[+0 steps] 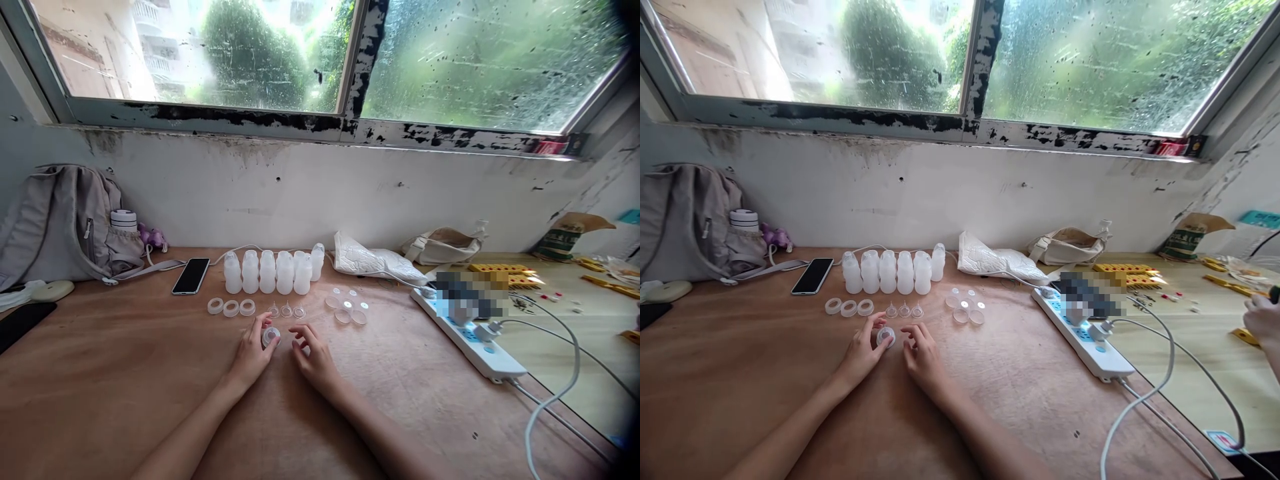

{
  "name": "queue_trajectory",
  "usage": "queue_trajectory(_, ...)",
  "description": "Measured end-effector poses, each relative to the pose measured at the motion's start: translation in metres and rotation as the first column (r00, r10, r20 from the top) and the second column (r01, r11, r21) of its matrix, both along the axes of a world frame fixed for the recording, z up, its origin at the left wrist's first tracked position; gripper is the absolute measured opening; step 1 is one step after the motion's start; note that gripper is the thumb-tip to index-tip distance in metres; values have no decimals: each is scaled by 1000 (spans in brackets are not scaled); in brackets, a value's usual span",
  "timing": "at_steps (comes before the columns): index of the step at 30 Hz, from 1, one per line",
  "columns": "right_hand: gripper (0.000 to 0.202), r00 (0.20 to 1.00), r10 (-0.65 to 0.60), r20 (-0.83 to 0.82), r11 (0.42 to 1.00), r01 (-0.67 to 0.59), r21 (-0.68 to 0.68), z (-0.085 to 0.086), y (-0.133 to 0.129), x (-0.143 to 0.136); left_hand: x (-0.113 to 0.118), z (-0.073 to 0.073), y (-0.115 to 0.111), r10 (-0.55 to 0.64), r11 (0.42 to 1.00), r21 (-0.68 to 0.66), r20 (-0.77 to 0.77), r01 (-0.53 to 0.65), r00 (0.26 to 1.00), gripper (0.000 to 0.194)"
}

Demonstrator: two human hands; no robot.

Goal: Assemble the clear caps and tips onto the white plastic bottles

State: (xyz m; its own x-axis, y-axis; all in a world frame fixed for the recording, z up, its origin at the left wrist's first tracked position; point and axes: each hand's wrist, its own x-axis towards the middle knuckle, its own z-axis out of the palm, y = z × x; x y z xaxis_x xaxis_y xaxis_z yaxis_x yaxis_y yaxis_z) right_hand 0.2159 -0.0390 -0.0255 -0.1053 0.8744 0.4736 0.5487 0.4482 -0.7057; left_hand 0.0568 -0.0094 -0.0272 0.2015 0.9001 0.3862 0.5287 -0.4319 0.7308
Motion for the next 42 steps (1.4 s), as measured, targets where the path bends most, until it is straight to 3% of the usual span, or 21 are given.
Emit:
queue_trajectory(7,22,997,-79,8,997,79,22,0,7,6,-5,0,7,48,998,44,-126,-43,991,17)
queue_trajectory(14,17,923,-385,-16,914,384,131,13,30,48,-6,0,7,55,995,89,-109,-45,993,16)
queue_trajectory(17,17,901,-433,-27,887,431,164,31,48,63,-5,0,6,58,994,98,-114,-47,992,17)
queue_trajectory(20,20,897,-442,-13,873,433,225,62,76,68,-5,-1,7,64,993,103,-110,-53,992,17)
queue_trajectory(23,25,865,-477,154,875,450,178,98,116,64,-6,0,7,66,992,111,-102,-55,993,18)
queue_trajectory(24,28,847,-464,260,886,444,133,108,130,61,-6,1,7,64,992,113,-101,-52,993,18)
queue_trajectory(27,30,834,-421,357,901,428,63,125,169,52,-8,3,7,56,992,118,-100,-44,993,17)
queue_trajectory(31,26,803,-338,491,908,415,-53,126,204,37,-9,5,7,54,991,129,-111,-40,992,16)
queue_trajectory(37,25,734,-172,657,863,434,-258,119,232,25,-14,5,13,66,988,150,-127,-47,990,16)
queue_trajectory(42,28,705,-64,706,792,467,-394,118,236,19,-13,5,16,81,983,173,-129,-58,988,16)
